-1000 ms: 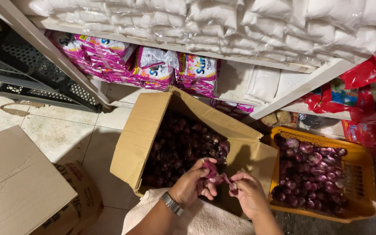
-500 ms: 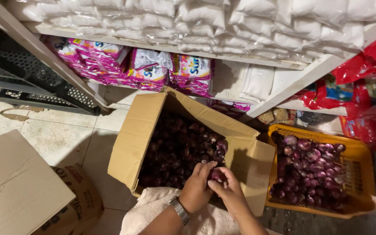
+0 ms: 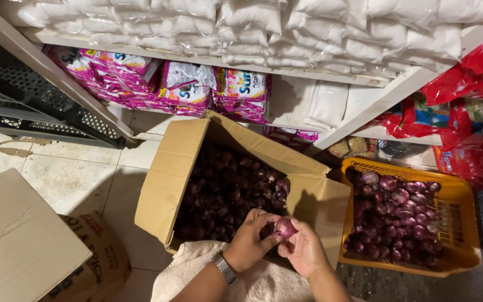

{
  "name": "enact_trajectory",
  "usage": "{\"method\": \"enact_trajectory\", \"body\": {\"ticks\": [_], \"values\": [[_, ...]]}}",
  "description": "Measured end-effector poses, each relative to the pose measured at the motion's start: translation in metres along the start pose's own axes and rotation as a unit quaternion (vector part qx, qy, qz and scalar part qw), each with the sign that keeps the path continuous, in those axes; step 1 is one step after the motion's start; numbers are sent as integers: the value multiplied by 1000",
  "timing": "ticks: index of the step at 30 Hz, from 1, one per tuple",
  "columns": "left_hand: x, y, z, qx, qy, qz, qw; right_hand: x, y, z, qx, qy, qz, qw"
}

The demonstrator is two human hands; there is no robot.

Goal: Sorting red onions from a cardboard box into a plastic crate while inspecting them.

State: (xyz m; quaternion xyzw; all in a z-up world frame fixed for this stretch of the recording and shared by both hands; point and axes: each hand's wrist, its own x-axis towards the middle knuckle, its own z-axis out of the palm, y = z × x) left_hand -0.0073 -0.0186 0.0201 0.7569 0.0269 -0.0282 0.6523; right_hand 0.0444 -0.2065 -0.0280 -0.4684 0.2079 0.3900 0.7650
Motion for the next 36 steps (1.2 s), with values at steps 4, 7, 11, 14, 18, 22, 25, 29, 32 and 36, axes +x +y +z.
{"method": "enact_trajectory", "body": {"ticks": [4, 7, 11, 14, 18, 22, 25, 29, 32, 36], "values": [[-1, -3, 0, 56, 5, -34, 998, -2, -3, 4, 19, 4, 4, 1000], [-1, 4, -2, 59, 0, -52, 997, -3, -4, 5, 36, -11, -8, 999], [2, 5, -3, 44, -24, -59, 997, -7, -11, 15, 15, -13, -50, 999], [1, -20, 4, -21, -20, -35, 999, -6, -10, 10, -18, -35, -81, 996], [3, -16, 4, -91, -45, -160, 982, -5, -11, 6, -26, -46, -110, 993], [3, -11, 1, -53, -48, -152, 986, -9, -15, 13, -75, -29, -109, 991], [3, -15, 2, -93, -62, -162, 980, -10, -17, 13, -80, -37, -108, 990], [3, -19, 1, -117, -71, -152, 979, -16, -22, 17, -66, -53, -87, 993], [2, -26, 4, -144, -68, -135, 978, -15, -21, 17, -48, -63, -67, 995], [4, -22, 3, -172, -71, -168, 968, -3, -10, 5, -47, -49, -68, 995]]}}
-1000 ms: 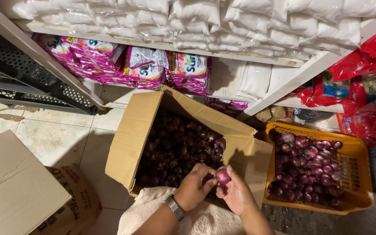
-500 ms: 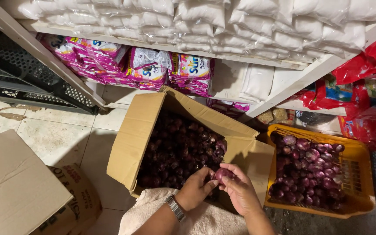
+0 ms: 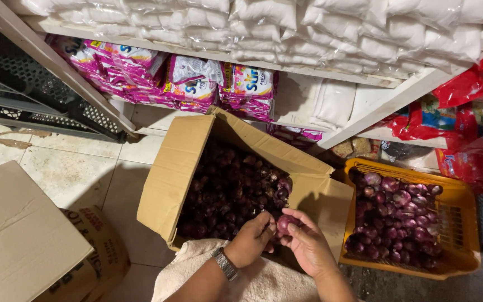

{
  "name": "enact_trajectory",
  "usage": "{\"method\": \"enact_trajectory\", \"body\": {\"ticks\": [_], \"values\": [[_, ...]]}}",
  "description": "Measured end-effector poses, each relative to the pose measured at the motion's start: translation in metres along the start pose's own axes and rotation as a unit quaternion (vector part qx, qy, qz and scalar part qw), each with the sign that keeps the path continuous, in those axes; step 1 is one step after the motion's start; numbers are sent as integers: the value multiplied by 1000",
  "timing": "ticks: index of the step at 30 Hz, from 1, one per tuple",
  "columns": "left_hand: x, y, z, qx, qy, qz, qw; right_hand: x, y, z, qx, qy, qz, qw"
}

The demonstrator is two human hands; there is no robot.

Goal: Sorting red onions from a cardboard box into a plastic crate while inspecting them.

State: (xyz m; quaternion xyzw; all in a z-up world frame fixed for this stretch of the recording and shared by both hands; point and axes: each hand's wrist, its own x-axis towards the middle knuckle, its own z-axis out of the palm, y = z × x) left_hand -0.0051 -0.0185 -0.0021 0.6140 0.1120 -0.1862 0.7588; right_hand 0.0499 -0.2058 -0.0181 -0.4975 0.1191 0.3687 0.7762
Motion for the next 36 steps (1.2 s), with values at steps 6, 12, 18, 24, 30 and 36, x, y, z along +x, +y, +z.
{"method": "enact_trajectory", "body": {"ticks": [6, 12, 18, 24, 30, 36], "values": [[1, -5, -2, 2, 56, 34, 998, 9, 12, -19, 1, 87, -67, 994], [-15, 24, 2, 259, 137, 141, 946, -4, -12, 9, 108, 20, -47, 993], [-19, 34, 3, 257, 173, 178, 934, -7, -6, 12, -61, 13, -61, 996], [-21, 41, 2, 280, 149, 109, 942, -8, -5, 13, -120, 11, -90, 989], [-22, 41, 1, 266, 144, 156, 940, -6, -1, 9, -115, -7, -109, 987], [-13, 22, -2, 220, 152, 159, 950, -2, 4, -4, -61, -15, -55, 996]]}}
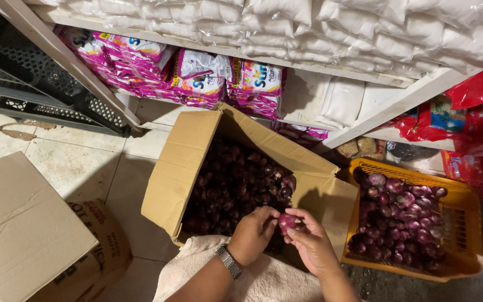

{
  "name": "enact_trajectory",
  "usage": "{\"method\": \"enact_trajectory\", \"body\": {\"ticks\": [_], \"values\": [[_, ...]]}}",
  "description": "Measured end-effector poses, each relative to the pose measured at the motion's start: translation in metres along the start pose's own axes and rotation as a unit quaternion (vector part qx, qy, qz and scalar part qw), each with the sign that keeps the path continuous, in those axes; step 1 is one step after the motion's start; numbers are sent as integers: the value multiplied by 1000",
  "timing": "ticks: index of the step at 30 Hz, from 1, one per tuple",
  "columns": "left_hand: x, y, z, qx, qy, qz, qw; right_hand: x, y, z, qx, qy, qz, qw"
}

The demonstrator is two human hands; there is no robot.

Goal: Sorting red onions from a cardboard box into a plastic crate while inspecting them.

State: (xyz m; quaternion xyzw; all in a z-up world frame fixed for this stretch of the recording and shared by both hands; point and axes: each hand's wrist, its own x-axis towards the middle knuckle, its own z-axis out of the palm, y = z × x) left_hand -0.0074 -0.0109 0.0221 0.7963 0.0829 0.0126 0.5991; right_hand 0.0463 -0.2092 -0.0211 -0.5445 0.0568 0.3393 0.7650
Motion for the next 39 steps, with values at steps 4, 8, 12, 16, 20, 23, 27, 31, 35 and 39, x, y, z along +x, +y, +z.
{"method": "enact_trajectory", "body": {"ticks": [4, 8, 12, 16, 20, 23, 27, 31, 35, 39], "values": [[0, -2, -1, -44, -2, -17, 999, -2, -8, 6, 48, -4, 30, 998], [1, -7, 3, -77, -3, -2, 997, -3, -8, 7, 67, -16, 21, 997], [2, -3, 1, -42, -2, 35, 999, -5, -5, 11, 27, -26, -23, 999], [4, 4, -2, -30, -32, -30, 999, -10, -20, 31, -106, -8, -71, 992], [2, -12, 3, -68, -21, 3, 997, -10, -20, 32, -190, -16, -132, 973], [3, -12, 1, -88, -31, 2, 996, -10, -19, 31, -191, -20, -138, 972], [2, -21, 8, -89, -5, 13, 996, -4, -13, 17, -97, -10, -65, 993], [0, -11, 8, -45, -7, -1, 999, 7, 1, -10, 91, 7, -12, 996], [-3, -17, 13, -4, -13, 49, 999, 11, 9, -16, 123, 22, 4, 992], [-7, 10, -2, 21, -31, 58, 998, 12, 23, -5, 104, 5, 37, 994]]}}
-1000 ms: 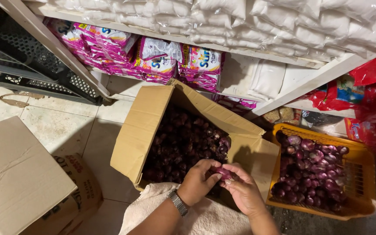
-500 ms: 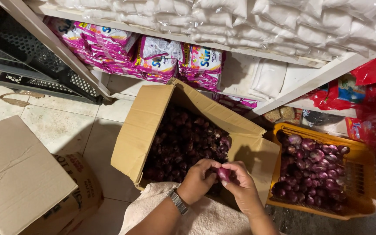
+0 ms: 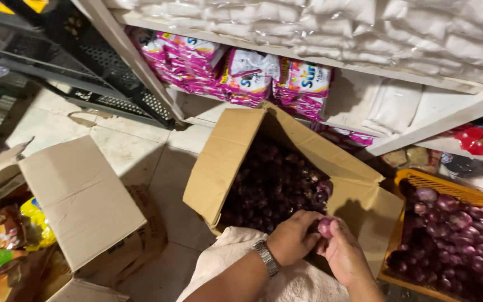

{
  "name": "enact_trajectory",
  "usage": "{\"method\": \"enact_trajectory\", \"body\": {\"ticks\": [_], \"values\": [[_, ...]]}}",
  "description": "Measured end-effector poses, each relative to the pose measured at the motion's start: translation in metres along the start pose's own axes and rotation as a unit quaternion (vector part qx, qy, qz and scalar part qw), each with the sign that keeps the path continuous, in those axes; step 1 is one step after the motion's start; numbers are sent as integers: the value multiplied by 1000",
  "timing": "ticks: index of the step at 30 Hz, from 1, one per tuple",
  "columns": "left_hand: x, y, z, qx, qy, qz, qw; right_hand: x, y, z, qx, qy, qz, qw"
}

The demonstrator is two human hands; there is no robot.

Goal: Sorting red onions from a cardboard box into a plastic crate while inspecting them.

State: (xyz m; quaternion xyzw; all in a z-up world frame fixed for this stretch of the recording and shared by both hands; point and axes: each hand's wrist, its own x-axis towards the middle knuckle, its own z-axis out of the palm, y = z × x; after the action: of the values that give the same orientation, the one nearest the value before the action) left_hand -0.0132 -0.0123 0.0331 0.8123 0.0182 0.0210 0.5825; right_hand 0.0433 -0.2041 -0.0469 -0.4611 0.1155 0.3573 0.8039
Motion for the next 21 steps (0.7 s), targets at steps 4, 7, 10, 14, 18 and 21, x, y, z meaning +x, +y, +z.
{"method": "enact_trajectory", "body": {"ticks": [4, 7, 10, 14, 18, 21], "values": [[-2, 6, -1, 51, -40, -40, 997, 5, 17, -18, 2, 21, 1, 1000], [-8, -9, 7, 83, -44, -17, 995, -10, 6, -13, -34, 83, -18, 996], [-7, -19, 13, 123, -47, -6, 991, -29, -28, -18, -24, 138, -49, 989], [-8, -28, 11, 131, -45, 19, 990, -59, -74, -76, 23, 174, -156, 972], [-6, -16, 9, 152, -118, -48, 980, -72, -128, -140, -46, 303, -172, 936], [-6, -22, 10, 166, -131, -59, 976, -74, -143, -201, -243, 380, -118, 885]]}}
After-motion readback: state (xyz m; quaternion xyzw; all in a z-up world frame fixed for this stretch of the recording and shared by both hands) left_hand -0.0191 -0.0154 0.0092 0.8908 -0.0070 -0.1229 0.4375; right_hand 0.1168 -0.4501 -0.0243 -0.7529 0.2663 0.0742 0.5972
